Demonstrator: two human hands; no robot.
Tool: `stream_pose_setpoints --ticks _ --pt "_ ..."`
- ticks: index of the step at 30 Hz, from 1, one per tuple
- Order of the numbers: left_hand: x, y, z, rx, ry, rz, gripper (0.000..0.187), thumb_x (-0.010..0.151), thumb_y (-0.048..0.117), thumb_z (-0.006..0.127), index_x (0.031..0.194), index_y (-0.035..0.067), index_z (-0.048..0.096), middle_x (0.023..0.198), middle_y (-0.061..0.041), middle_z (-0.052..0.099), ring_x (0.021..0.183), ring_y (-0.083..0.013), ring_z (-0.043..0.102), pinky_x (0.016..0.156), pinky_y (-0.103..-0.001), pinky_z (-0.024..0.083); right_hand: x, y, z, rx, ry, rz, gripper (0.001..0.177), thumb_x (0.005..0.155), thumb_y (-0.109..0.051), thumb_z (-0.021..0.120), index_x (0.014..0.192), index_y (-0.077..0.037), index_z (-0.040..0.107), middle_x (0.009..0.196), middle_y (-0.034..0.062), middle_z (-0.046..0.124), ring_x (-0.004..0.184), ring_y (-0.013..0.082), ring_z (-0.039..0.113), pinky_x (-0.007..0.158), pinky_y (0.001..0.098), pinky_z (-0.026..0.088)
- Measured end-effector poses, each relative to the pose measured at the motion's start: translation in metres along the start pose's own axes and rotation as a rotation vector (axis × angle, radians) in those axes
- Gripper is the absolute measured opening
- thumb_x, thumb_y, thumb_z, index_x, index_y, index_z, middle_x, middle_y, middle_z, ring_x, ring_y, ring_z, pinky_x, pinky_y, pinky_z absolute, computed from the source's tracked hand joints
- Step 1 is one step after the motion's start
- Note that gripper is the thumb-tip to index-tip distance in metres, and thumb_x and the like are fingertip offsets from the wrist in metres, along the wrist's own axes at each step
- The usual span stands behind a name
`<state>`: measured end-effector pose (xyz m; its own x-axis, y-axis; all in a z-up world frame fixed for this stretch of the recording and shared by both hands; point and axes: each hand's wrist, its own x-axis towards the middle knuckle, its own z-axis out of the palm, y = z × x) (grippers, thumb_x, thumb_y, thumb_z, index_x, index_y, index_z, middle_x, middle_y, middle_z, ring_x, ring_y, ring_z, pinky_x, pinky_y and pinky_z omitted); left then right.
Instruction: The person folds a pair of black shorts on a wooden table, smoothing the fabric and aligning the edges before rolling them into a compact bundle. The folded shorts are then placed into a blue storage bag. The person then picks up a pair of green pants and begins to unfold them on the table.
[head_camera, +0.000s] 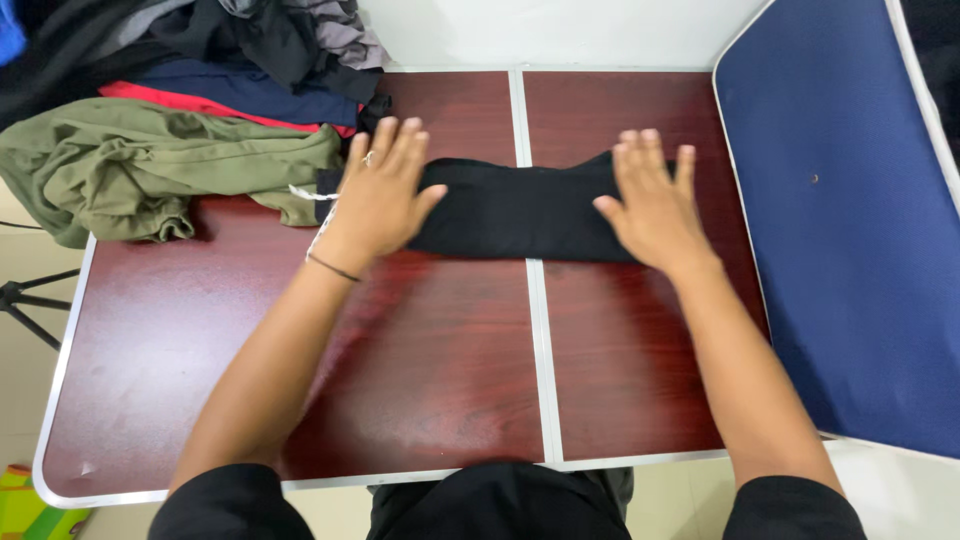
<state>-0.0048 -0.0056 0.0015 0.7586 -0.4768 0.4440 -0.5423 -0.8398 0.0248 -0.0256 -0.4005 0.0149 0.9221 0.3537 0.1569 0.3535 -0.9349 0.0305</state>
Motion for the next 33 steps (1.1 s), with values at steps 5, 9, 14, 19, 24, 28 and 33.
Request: stream_pose_setpoints --ticks 5,9,14,19,24,28,33 --pt "0.029 0.071 0.039 -0.047 0.014 0.117 0.064 0.103 0.045 0.055 0.150 0.001 0.050 0.159 -0.015 0.046 0.149 -0.0379 0.036 0.120 -0.061 0.024 0.017 -0.052 0.011 0.149 -0.045 -0.198 0.072 0.106 -0.048 0.037 0.160 -0.002 0.029 0.169 0.0154 0.023 0.158 0.0309 0.013 0.125 0.0570 0.007" --pt "0.030 0.067 0.058 -0.102 -0.035 0.023 0.064 0.102 0.051 0.054 0.151 0.010 0.052 0.155 -0.018 0.048 0.146 -0.0396 0.038 0.119 -0.061 0.024 0.021 -0.046 0.025 0.229 -0.068 -0.142 0.071 0.105 -0.050 0.039 0.160 -0.006 0.031 0.169 0.0142 0.023 0.157 0.0288 0.014 0.126 0.0510 0.010" --pt "0.012 0.060 0.031 0.089 -0.044 -0.051 0.064 0.095 0.057 0.055 0.144 0.016 0.057 0.149 -0.016 0.051 0.141 -0.0388 0.040 0.114 -0.066 0.023 0.003 -0.003 0.031 0.218 -0.056 -0.012 0.070 0.107 -0.051 0.036 0.160 -0.005 0.031 0.169 0.0145 0.023 0.158 0.0293 0.014 0.127 0.0498 0.009" --pt "-0.004 0.013 0.010 0.011 -0.040 -0.205 0.064 0.100 0.055 0.054 0.144 0.009 0.059 0.139 -0.020 0.061 0.133 -0.0396 0.051 0.109 -0.054 0.036 -0.001 0.019 0.036 0.097 -0.066 0.068 0.073 0.105 -0.054 0.036 0.160 -0.007 0.032 0.168 0.0134 0.024 0.156 0.0285 0.015 0.124 0.0547 0.005" --pt "-0.024 -0.034 0.004 -0.254 -0.072 -0.167 0.052 0.107 0.044 0.048 0.141 0.005 0.060 0.132 -0.018 0.067 0.127 -0.0378 0.058 0.107 -0.050 0.041 -0.005 0.030 0.038 0.139 -0.068 0.074 0.074 0.105 -0.057 0.034 0.160 -0.007 0.032 0.169 0.0125 0.024 0.158 0.0278 0.015 0.126 0.0549 0.005" --pt "-0.033 -0.045 0.019 -0.219 -0.013 -0.108 0.051 0.109 0.039 0.048 0.142 0.001 0.060 0.135 -0.022 0.064 0.132 -0.0421 0.055 0.108 -0.050 0.040 -0.006 0.032 0.040 0.127 -0.038 0.087 0.075 0.105 -0.059 0.033 0.161 -0.009 0.032 0.169 0.0144 0.021 0.158 0.0317 0.011 0.125 0.0567 0.005" --pt "-0.034 -0.056 0.033 -0.231 -0.030 -0.113 0.049 0.110 0.036 0.049 0.142 0.000 0.059 0.140 -0.024 0.061 0.134 -0.0428 0.053 0.111 -0.049 0.040 -0.015 0.051 0.030 0.041 -0.047 0.290 0.077 0.104 -0.059 0.031 0.161 -0.008 0.029 0.169 0.0163 0.018 0.157 0.0358 0.006 0.120 0.0663 -0.001"
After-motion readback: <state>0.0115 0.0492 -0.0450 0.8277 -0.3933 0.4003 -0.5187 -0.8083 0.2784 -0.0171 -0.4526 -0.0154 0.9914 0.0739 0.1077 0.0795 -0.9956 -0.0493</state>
